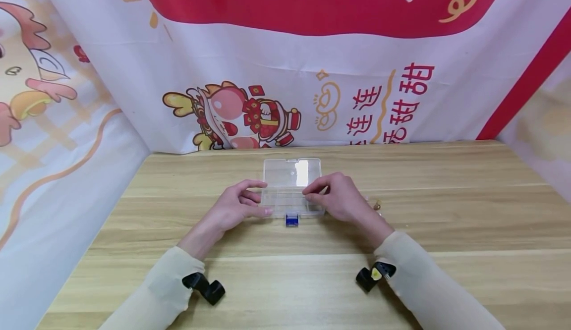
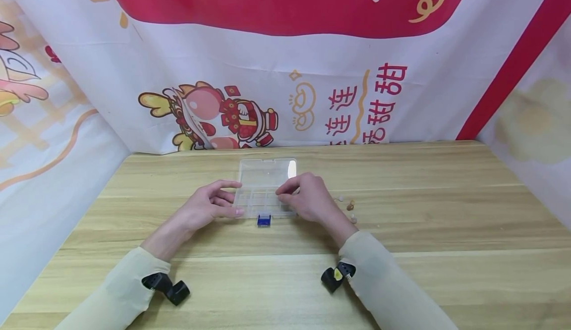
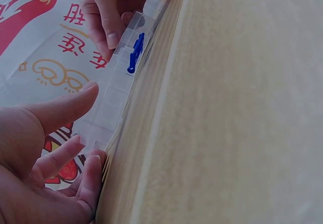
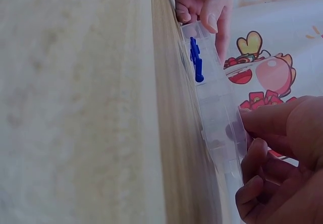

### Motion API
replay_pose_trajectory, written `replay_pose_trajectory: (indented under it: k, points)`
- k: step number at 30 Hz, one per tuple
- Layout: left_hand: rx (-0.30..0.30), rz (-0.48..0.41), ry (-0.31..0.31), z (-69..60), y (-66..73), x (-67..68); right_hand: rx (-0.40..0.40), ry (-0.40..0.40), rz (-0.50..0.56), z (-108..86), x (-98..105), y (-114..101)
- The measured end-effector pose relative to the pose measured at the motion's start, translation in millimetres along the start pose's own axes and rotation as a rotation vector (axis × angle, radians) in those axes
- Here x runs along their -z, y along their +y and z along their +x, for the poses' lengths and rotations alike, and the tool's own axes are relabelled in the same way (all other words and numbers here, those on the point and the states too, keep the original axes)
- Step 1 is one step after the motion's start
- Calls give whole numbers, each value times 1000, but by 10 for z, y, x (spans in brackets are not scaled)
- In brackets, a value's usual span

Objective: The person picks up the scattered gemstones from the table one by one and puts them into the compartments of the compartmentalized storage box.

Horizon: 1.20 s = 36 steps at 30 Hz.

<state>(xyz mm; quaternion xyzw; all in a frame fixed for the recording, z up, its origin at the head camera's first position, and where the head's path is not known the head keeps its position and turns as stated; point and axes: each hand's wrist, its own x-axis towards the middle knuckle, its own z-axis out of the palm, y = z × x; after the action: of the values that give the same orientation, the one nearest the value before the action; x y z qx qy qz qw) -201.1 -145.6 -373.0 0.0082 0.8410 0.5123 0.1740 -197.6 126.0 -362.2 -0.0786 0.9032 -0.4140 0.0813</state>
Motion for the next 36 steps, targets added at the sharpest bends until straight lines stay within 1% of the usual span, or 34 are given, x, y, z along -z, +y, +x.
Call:
replay_pose_trajectory:
  k: [5,13,21,25,31,36]
  points:
    - [5,-2,0,17,-9,0,-14,-14,5,-9,9,-1]
    - [-3,1,-4,13,-13,10,-19,-26,13,-13,31,1]
    - [1,-7,-3,25,-28,8,-21,-21,26,-8,87,29]
    - [8,-7,4,19,-33,16,2,-14,24,-9,123,53]
    - [-3,-2,0,15,-26,12,52,-9,4,-10,179,88]
    - [-7,4,-2,15,-23,3,31,-16,15,-16,272,122]
